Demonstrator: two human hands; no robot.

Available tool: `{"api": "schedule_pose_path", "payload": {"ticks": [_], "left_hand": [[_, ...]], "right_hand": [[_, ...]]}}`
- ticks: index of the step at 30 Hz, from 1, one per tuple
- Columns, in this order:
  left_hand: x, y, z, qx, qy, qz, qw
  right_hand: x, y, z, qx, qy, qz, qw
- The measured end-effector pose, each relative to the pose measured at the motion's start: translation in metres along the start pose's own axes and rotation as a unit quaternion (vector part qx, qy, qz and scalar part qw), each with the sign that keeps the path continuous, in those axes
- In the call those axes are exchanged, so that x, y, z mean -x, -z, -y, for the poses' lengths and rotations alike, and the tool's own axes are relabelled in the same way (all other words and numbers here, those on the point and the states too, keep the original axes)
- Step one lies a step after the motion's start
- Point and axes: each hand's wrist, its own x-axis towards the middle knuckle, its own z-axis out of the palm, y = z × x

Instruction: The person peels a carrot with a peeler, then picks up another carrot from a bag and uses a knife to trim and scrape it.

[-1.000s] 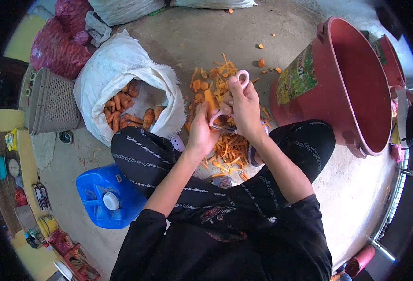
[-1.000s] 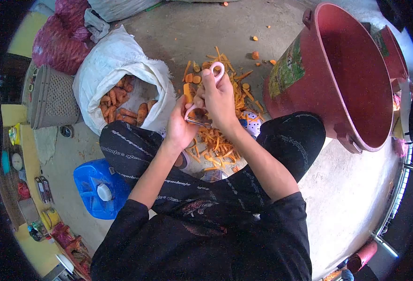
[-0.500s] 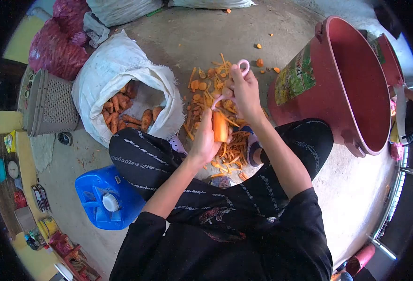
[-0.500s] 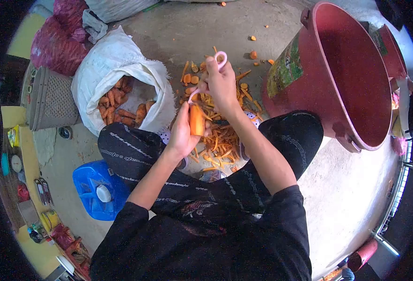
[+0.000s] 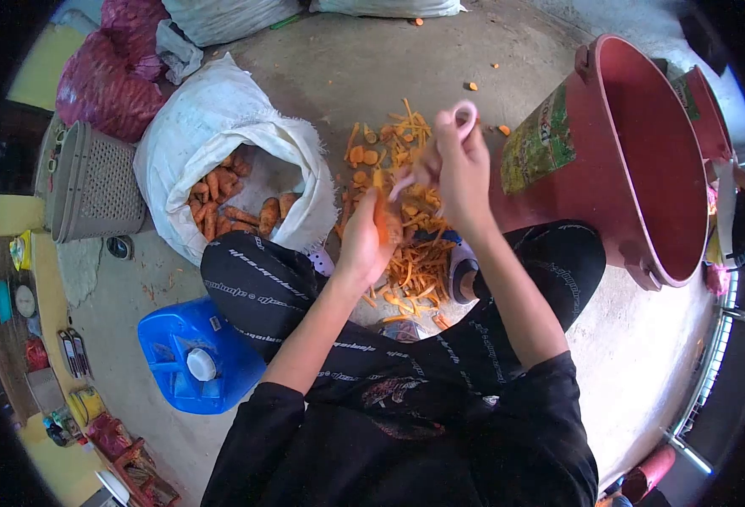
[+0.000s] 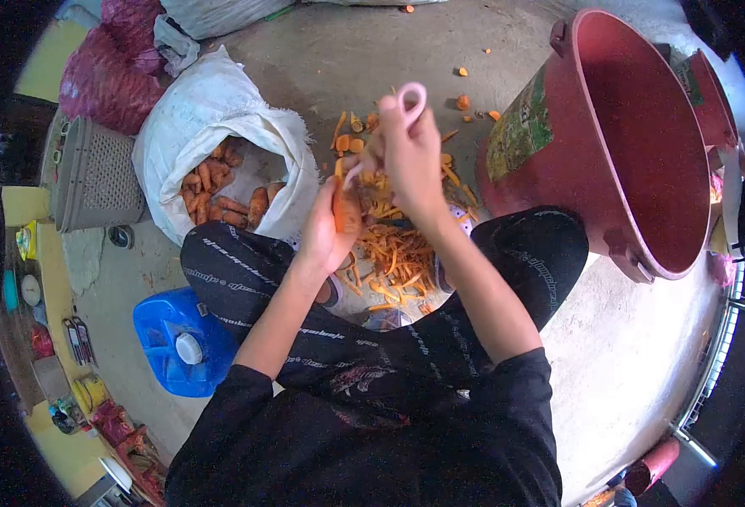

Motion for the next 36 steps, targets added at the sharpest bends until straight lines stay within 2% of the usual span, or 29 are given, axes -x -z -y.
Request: {"api": "schedule_pose_path", "payload": {"ticks": [2, 3, 6, 12, 15, 18, 21, 24, 26, 28, 32, 33, 36], "left_hand": [[0.004, -0.006, -0.007, 0.071, 0.013, 0.003, 0.997], [0.001, 0.002, -0.005, 0.039, -0.025, 0.060, 0.997], [-0.002, 0.016, -0.004, 0.066, 0.007, 0.094, 0.993], [-0.003, 0.019, -0.003, 0.058, 0.009, 0.086, 0.995], [0.010, -0.016, -0.012, 0.034, 0.010, -0.015, 0.999], [0.007, -0.001, -0.007, 0.056, -0.014, 0.095, 0.994], [0.007, -0.009, -0.004, 0.022, -0.016, 0.009, 1.000], [0.013, 0.003, 0.004, -0.075, -0.016, 0.072, 0.994], [0.011, 0.005, 0.012, -0.139, -0.003, 0.024, 0.990], [0.008, 0.005, 0.011, -0.189, -0.011, 0.006, 0.982], [0.023, -0.007, 0.013, -0.278, 0.032, 0.025, 0.960], [0.020, -0.003, 0.014, -0.249, 0.033, 0.048, 0.967], [0.013, -0.001, 0.011, -0.253, -0.022, 0.044, 0.966]], "right_hand": [[0.018, -0.006, -0.005, -0.036, -0.020, 0.016, 0.999], [0.025, -0.008, -0.007, -0.052, -0.032, 0.024, 0.998], [0.033, -0.008, -0.012, -0.060, -0.047, 0.049, 0.996], [0.029, -0.006, -0.018, -0.049, -0.045, 0.042, 0.997], [0.020, -0.002, -0.027, -0.069, -0.057, 0.004, 0.996], [0.015, 0.001, -0.028, -0.065, -0.078, 0.005, 0.995], [0.011, 0.001, -0.029, -0.040, -0.067, 0.020, 0.997], [-0.012, 0.009, -0.028, -0.037, -0.035, 0.011, 0.999], [-0.022, 0.011, -0.022, -0.024, -0.063, 0.034, 0.997], [-0.035, 0.021, -0.032, 0.006, -0.030, 0.012, 0.999], [-0.072, 0.047, -0.044, 0.055, 0.050, -0.029, 0.997], [-0.074, 0.050, -0.038, 0.092, 0.065, -0.023, 0.993], [-0.066, 0.047, -0.033, 0.143, 0.116, -0.063, 0.981]]}}
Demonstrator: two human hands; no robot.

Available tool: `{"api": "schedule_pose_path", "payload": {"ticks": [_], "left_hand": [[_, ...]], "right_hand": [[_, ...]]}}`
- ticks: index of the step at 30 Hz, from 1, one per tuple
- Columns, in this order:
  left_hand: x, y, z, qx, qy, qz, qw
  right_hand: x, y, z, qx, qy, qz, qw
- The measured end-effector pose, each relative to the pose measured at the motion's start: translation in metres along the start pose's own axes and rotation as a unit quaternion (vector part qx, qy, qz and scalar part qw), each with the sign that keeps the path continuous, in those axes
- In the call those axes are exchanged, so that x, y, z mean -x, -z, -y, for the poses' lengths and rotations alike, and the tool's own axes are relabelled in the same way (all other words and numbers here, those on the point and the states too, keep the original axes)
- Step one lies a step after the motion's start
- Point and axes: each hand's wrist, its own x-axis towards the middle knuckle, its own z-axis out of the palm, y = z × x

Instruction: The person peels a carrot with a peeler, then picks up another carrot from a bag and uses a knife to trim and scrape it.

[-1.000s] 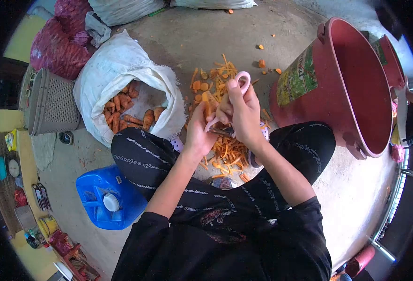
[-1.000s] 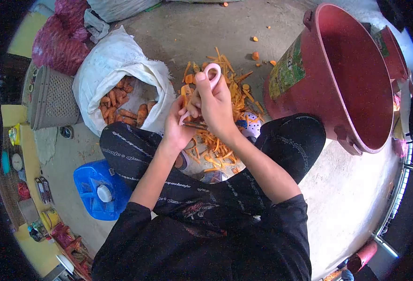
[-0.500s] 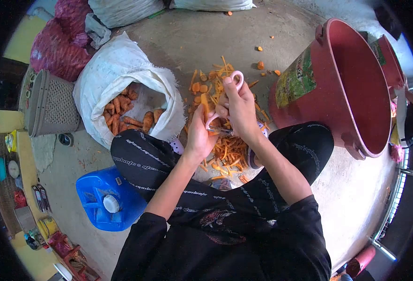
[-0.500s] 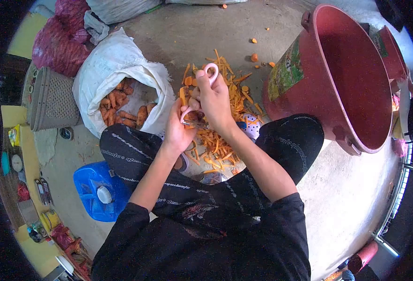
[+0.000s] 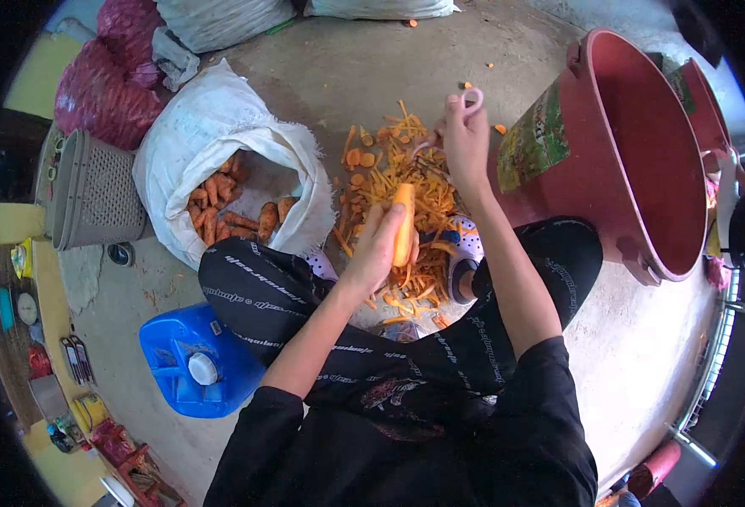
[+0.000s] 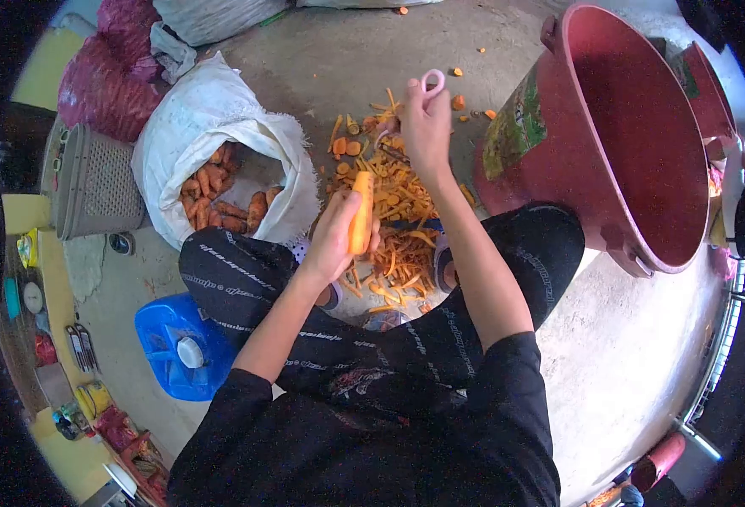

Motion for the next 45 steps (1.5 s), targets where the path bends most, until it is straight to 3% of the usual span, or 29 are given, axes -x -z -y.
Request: {"api": "schedule_pose_path", "payload": {"ticks": [3, 5, 9, 12, 13, 24, 27, 32, 36, 37, 40, 43, 45], "left_hand": [[-0.007, 0.010, -0.002, 0.162, 0.004, -0.033, 0.986], [-0.010, 0.016, -0.001, 0.232, -0.005, -0.016, 0.973], [-0.006, 0.003, -0.022, 0.256, -0.003, -0.042, 0.966], [-0.011, 0.020, -0.010, 0.272, -0.048, 0.063, 0.959], [-0.011, 0.020, -0.010, 0.266, -0.044, 0.048, 0.962], [-0.010, 0.010, -0.004, 0.302, -0.041, 0.025, 0.952], [-0.005, 0.001, -0.007, 0.259, -0.012, -0.017, 0.966], [0.005, 0.002, 0.009, 0.134, -0.007, 0.002, 0.991], [0.007, 0.001, 0.010, 0.066, 0.036, 0.028, 0.997], [0.009, 0.001, 0.008, 0.055, 0.060, 0.043, 0.996], [0.006, -0.002, -0.004, 0.052, 0.037, 0.018, 0.998], [-0.004, 0.009, -0.002, 0.177, 0.036, -0.022, 0.983], [-0.006, 0.014, -0.002, 0.222, 0.050, 0.003, 0.974]], "right_hand": [[0.029, -0.011, 0.039, -0.178, -0.027, 0.013, 0.984], [0.055, -0.015, 0.055, -0.178, -0.091, 0.033, 0.979], [0.091, -0.023, 0.057, -0.213, -0.171, 0.068, 0.960], [0.096, -0.025, 0.054, -0.228, -0.178, 0.093, 0.953], [0.096, -0.026, 0.053, -0.230, -0.180, 0.101, 0.951], [0.090, -0.022, 0.046, -0.206, -0.187, 0.108, 0.954], [0.079, -0.024, 0.046, -0.207, -0.175, 0.095, 0.958], [0.048, -0.020, 0.037, -0.184, -0.182, 0.094, 0.961], [0.001, -0.007, -0.005, -0.026, -0.064, 0.042, 0.997], [-0.004, 0.000, -0.008, -0.029, -0.087, 0.063, 0.994], [0.006, -0.004, 0.002, -0.027, -0.041, 0.023, 0.999], [0.026, -0.010, 0.032, -0.118, 0.008, 0.037, 0.992], [0.049, -0.015, 0.053, -0.204, -0.067, 0.047, 0.976]]}}
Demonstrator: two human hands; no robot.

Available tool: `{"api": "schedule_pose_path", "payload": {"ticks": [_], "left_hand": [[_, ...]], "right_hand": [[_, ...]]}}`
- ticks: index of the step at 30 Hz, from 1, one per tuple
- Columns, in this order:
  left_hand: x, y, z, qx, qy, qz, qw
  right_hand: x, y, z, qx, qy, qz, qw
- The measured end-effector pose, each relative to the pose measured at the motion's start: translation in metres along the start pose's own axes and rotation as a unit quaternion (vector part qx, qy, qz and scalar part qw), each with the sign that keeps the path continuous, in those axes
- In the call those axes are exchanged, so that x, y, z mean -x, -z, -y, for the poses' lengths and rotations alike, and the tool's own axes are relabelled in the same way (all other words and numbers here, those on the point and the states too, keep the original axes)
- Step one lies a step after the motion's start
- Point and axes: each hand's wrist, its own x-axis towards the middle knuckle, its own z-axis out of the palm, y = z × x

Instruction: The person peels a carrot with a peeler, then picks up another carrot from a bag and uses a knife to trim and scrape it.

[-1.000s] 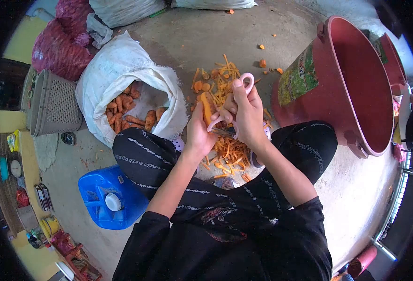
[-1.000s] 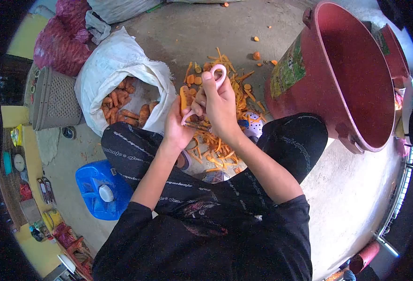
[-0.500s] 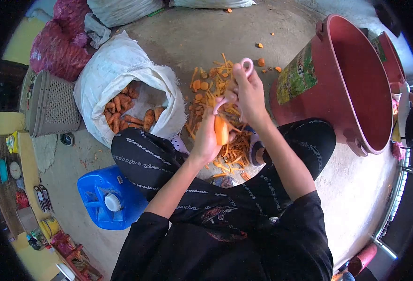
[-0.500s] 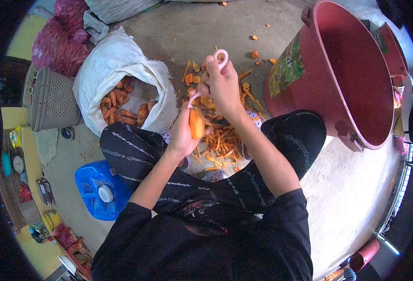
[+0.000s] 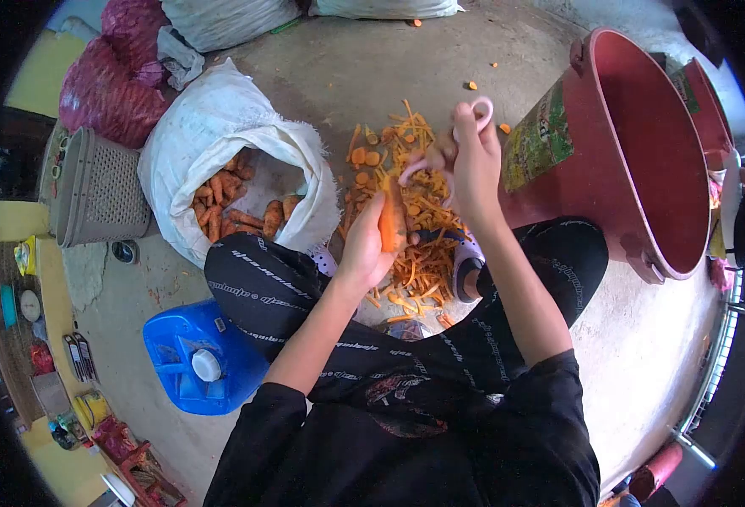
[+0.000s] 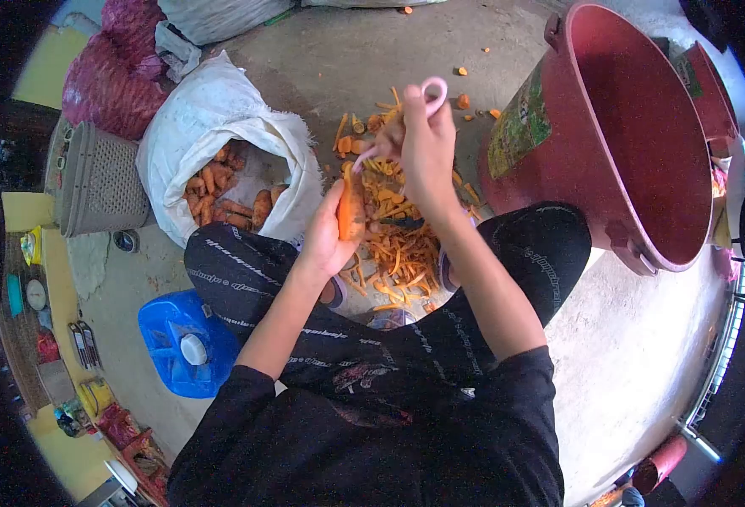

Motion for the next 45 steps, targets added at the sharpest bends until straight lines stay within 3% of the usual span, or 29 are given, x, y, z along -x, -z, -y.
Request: {"api": "schedule_pose_path", "payload": {"ticks": [3, 6, 13, 16, 22, 29, 30, 32, 35, 36, 39, 42, 45], "left_hand": [[0.004, -0.022, -0.007, 0.036, -0.022, -0.044, 0.998], [0.001, -0.009, -0.007, 0.049, -0.018, -0.021, 0.998], [0.002, -0.015, -0.010, 0.080, -0.015, -0.019, 0.996], [-0.003, -0.001, -0.006, 0.119, -0.019, 0.045, 0.992], [0.002, -0.017, -0.004, 0.049, -0.052, -0.021, 0.997], [0.006, -0.007, 0.017, 0.025, 0.011, 0.033, 0.999], [0.012, -0.014, 0.016, -0.052, -0.013, 0.039, 0.998], [0.013, -0.016, 0.011, -0.010, 0.002, 0.058, 0.998], [0.005, -0.007, 0.009, -0.005, -0.026, 0.030, 0.999], [0.002, -0.003, 0.008, -0.014, -0.037, 0.011, 0.999], [-0.002, -0.001, -0.001, 0.019, -0.051, -0.040, 0.998], [0.000, -0.021, -0.007, 0.052, -0.054, -0.077, 0.994], [-0.004, 0.002, -0.005, 0.121, -0.052, 0.085, 0.988]], "right_hand": [[0.030, -0.005, -0.003, -0.021, -0.066, -0.003, 0.998], [0.050, -0.012, -0.005, -0.043, -0.109, 0.026, 0.993], [0.048, -0.007, -0.016, -0.036, -0.115, 0.038, 0.992], [0.045, -0.007, -0.017, -0.013, -0.099, 0.031, 0.995], [0.039, -0.005, -0.019, -0.005, -0.140, 0.022, 0.990], [-0.027, 0.020, -0.035, 0.097, -0.018, -0.025, 0.995], [-0.043, 0.031, -0.040, 0.148, -0.014, -0.036, 0.988], [-0.063, 0.053, -0.046, 0.244, -0.008, -0.062, 0.968], [-0.051, 0.040, -0.035, 0.193, 0.072, -0.064, 0.977], [-0.049, 0.035, -0.032, 0.200, 0.139, -0.056, 0.968], [-0.008, 0.006, -0.002, 0.053, 0.043, 0.015, 0.998], [0.028, -0.013, -0.001, 0.002, -0.068, 0.003, 0.998], [0.041, -0.016, -0.008, -0.023, -0.106, 0.039, 0.993]]}}
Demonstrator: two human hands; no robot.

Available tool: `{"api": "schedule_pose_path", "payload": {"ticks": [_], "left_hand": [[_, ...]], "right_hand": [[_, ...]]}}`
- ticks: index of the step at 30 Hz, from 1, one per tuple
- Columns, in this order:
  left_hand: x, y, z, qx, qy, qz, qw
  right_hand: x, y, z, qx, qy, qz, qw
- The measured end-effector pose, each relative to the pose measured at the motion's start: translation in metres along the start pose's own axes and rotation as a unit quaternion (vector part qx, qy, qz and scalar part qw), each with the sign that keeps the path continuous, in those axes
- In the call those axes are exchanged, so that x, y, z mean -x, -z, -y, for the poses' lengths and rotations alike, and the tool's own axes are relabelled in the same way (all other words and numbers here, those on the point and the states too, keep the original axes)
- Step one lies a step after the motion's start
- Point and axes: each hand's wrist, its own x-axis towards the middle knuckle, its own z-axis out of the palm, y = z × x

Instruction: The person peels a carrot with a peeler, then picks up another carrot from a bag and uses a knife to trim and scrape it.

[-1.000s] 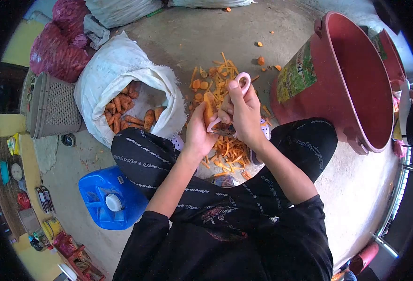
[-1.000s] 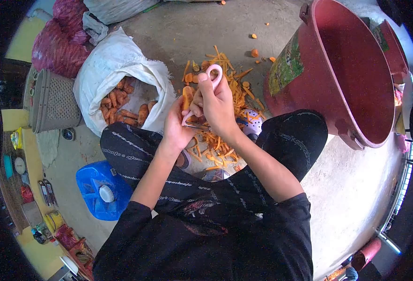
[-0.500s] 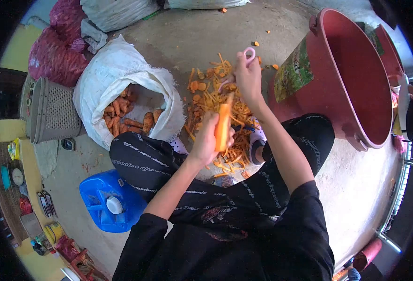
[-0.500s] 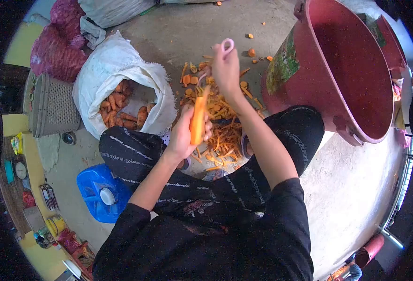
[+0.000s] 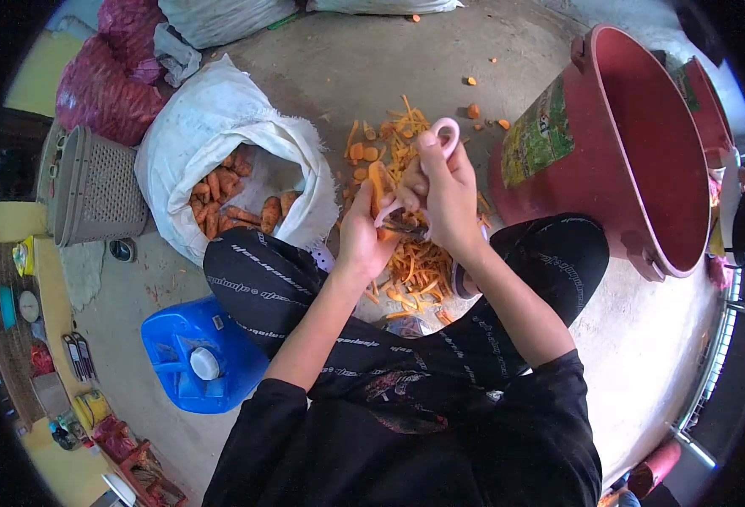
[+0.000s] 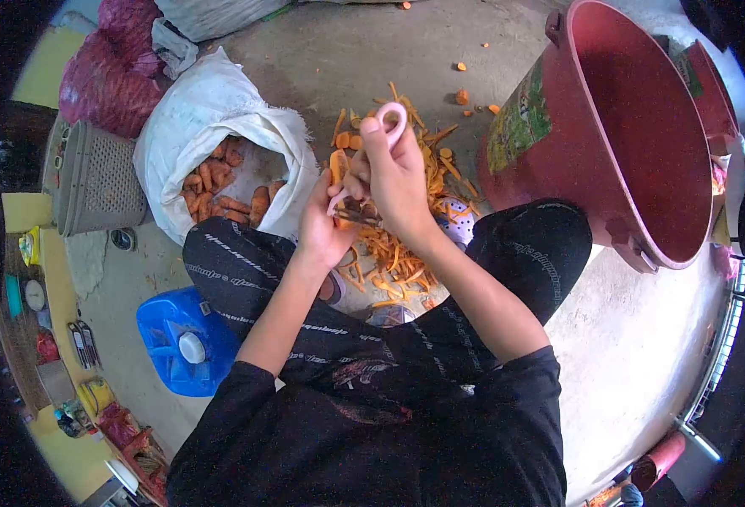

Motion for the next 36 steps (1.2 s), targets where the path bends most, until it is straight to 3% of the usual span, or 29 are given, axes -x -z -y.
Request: {"api": "schedule_pose_path", "payload": {"ticks": [3, 9, 12, 15, 18, 21, 24, 25, 28, 29, 33, 36], "left_hand": [[0.003, -0.014, 0.001, -0.045, 0.013, -0.117, 0.992], [0.000, 0.009, 0.001, 0.018, 0.017, 0.035, 0.999], [0.004, -0.016, 0.003, -0.042, 0.003, -0.109, 0.993], [0.002, -0.005, 0.006, 0.015, 0.000, -0.071, 0.997], [0.002, -0.001, 0.009, -0.048, -0.006, -0.094, 0.994], [0.016, -0.012, 0.015, -0.099, 0.028, -0.050, 0.993], [0.012, -0.002, 0.022, -0.113, 0.009, -0.058, 0.992], [0.011, -0.003, 0.021, -0.156, 0.011, -0.079, 0.985], [0.019, -0.005, 0.024, -0.191, 0.015, -0.026, 0.981], [0.020, -0.011, 0.024, -0.182, 0.031, -0.034, 0.982], [0.007, -0.003, 0.015, -0.189, 0.014, -0.070, 0.979], [0.005, -0.003, 0.006, -0.170, 0.012, -0.100, 0.980]], "right_hand": [[0.002, -0.001, 0.000, -0.005, -0.012, 0.013, 1.000], [0.000, 0.005, -0.007, 0.011, -0.009, 0.025, 1.000], [-0.001, 0.002, -0.006, 0.008, -0.006, 0.004, 1.000], [-0.007, 0.005, -0.009, 0.007, 0.003, -0.027, 1.000], [-0.011, 0.012, -0.013, 0.019, -0.024, 0.014, 0.999], [-0.031, 0.014, -0.003, 0.064, 0.021, -0.039, 0.997], [-0.049, 0.020, -0.007, 0.045, -0.021, -0.032, 0.998], [-0.060, 0.033, -0.010, 0.102, 0.010, -0.003, 0.995], [-0.095, 0.064, -0.018, 0.267, 0.169, -0.081, 0.945], [-0.107, 0.082, -0.019, 0.311, 0.130, -0.112, 0.935], [-0.088, 0.063, -0.006, 0.277, 0.174, -0.093, 0.940], [-0.058, 0.032, 0.006, 0.096, 0.176, -0.031, 0.979]]}}
